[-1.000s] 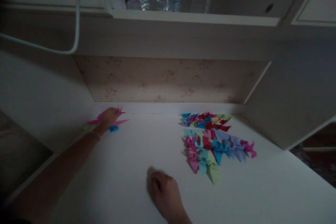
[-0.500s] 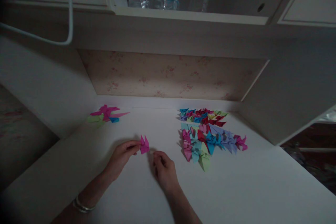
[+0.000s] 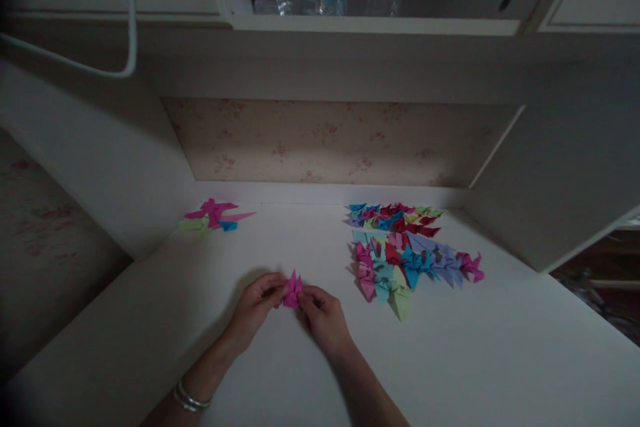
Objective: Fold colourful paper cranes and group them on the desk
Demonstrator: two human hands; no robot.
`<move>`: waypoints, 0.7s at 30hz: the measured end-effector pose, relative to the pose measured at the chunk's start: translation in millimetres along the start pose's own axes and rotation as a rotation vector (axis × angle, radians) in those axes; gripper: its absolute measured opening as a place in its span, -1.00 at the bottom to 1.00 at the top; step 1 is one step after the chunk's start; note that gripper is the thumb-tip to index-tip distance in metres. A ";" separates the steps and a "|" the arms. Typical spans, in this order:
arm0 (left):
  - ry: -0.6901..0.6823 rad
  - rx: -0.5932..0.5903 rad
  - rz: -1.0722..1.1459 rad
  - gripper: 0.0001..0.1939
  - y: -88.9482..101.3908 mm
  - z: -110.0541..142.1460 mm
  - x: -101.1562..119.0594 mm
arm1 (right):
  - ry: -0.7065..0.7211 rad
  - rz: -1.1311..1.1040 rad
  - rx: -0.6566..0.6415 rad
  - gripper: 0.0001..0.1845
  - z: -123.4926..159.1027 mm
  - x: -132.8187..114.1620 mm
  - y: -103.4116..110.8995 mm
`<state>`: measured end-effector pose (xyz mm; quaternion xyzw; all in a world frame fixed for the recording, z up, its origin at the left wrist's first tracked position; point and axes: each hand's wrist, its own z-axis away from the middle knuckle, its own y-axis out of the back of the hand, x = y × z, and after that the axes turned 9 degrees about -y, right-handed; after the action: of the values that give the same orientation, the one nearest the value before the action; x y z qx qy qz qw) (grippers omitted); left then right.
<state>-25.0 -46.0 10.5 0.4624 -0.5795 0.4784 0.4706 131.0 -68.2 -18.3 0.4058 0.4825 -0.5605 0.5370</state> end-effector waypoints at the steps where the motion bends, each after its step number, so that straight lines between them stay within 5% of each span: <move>1: 0.003 -0.002 0.021 -0.65 -0.1 -0.1 -1.1 | -0.001 -0.009 0.001 -0.54 -1.0 0.7 0.3; 21: -0.049 -0.231 -0.031 -0.65 -3.6 1.2 -3.9 | 0.068 -0.126 0.058 -0.60 -2.2 -3.8 1.3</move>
<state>-21.0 -47.3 7.0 0.4255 -0.6349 0.3895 0.5140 132.5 -65.3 -15.2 0.4088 0.5086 -0.5929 0.4719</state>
